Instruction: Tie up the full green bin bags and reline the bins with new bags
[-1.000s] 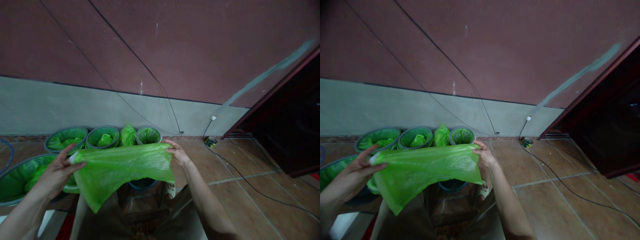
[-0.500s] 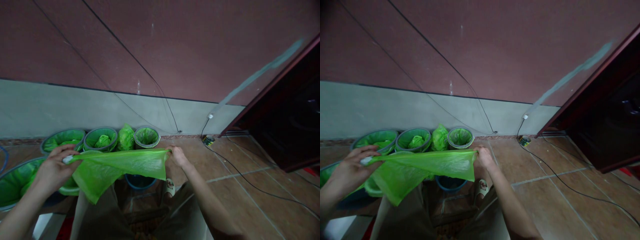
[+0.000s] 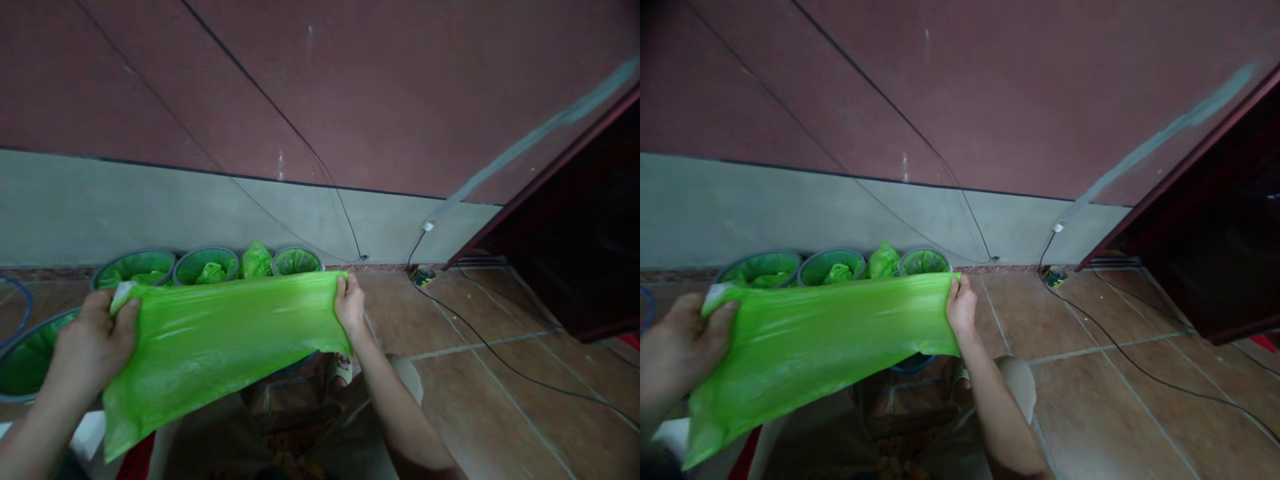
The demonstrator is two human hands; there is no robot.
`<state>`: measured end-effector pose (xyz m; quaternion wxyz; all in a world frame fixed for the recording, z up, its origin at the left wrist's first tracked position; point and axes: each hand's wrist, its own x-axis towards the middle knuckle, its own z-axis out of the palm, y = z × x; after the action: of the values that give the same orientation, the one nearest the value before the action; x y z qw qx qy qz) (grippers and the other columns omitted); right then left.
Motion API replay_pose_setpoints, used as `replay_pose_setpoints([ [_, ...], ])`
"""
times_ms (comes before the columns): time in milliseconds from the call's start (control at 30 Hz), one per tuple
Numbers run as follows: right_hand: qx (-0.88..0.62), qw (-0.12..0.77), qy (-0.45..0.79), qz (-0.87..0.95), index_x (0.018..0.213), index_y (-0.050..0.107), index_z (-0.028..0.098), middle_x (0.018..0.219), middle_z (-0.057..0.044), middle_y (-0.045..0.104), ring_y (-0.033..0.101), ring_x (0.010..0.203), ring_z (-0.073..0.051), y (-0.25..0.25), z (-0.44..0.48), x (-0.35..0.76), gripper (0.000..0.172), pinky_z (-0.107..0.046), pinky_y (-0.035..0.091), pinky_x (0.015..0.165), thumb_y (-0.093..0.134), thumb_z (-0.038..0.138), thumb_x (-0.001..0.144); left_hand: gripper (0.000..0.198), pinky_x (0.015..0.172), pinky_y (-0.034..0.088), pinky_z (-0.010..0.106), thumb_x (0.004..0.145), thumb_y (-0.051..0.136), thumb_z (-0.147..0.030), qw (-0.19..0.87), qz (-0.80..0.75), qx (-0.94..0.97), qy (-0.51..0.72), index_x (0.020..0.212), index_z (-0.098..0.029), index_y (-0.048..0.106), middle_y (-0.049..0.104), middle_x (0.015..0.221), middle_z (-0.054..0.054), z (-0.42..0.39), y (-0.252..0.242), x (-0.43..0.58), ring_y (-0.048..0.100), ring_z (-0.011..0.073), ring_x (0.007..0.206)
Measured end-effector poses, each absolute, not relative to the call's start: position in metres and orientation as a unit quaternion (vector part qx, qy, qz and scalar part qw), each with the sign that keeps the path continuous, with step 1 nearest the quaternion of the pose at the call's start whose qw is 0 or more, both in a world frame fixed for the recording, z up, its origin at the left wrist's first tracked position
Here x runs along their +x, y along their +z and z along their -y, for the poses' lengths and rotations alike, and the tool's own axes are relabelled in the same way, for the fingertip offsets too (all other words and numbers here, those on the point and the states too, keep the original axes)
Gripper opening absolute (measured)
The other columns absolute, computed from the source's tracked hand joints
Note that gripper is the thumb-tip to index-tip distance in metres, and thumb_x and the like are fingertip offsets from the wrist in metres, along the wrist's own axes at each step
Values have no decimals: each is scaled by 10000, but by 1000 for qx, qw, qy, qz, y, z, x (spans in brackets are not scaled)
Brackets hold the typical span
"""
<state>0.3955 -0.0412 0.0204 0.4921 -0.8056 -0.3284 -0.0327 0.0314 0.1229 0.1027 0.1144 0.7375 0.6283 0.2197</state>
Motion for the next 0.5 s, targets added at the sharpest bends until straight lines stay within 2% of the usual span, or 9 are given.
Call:
replay_pose_setpoints([
  [100, -820, 426, -21, 382, 954, 590, 187, 793, -73, 650, 593, 725, -201, 11, 35, 391, 293, -273, 416, 690, 359, 367, 960, 288, 715, 506, 368, 760, 483, -473, 193, -592, 769, 143, 880, -220, 548, 604, 704, 48, -140, 89, 11, 640, 307, 753],
  [200, -838, 368, 31, 402, 1005, 615, 165, 845, -101, 682, 628, 758, -207, -28, 24, 373, 321, -269, 421, 702, 344, 335, 977, 240, 665, 489, 316, 730, 550, -445, 267, -617, 732, 112, 771, -208, 566, 653, 685, 53, -152, 51, -6, 655, 289, 739],
  [267, -856, 319, 78, 399, 1009, 631, 159, 837, -106, 690, 638, 755, -207, -64, 19, 354, 343, -267, 420, 699, 327, 316, 985, 216, 650, 478, 310, 715, 574, -427, 281, -635, 709, 121, 684, -215, 546, 630, 619, 45, -155, 15, -15, 648, 285, 711],
  [367, -871, 279, 131, 382, 1025, 637, 156, 792, -101, 686, 629, 721, -214, -115, 18, 325, 361, -279, 417, 672, 310, 304, 988, 188, 692, 478, 295, 733, 569, -409, 337, -593, 711, 170, 743, -221, 573, 649, 655, 29, -151, -38, -23, 646, 260, 728],
  [500, -875, 257, 196, 360, 1058, 628, 157, 747, -89, 664, 614, 704, -214, -154, 18, 296, 347, -286, 408, 657, 325, 310, 986, 148, 752, 479, 291, 704, 596, -378, 314, -617, 681, 241, 737, -236, 569, 632, 673, 26, -143, -83, -18, 646, 259, 771],
])
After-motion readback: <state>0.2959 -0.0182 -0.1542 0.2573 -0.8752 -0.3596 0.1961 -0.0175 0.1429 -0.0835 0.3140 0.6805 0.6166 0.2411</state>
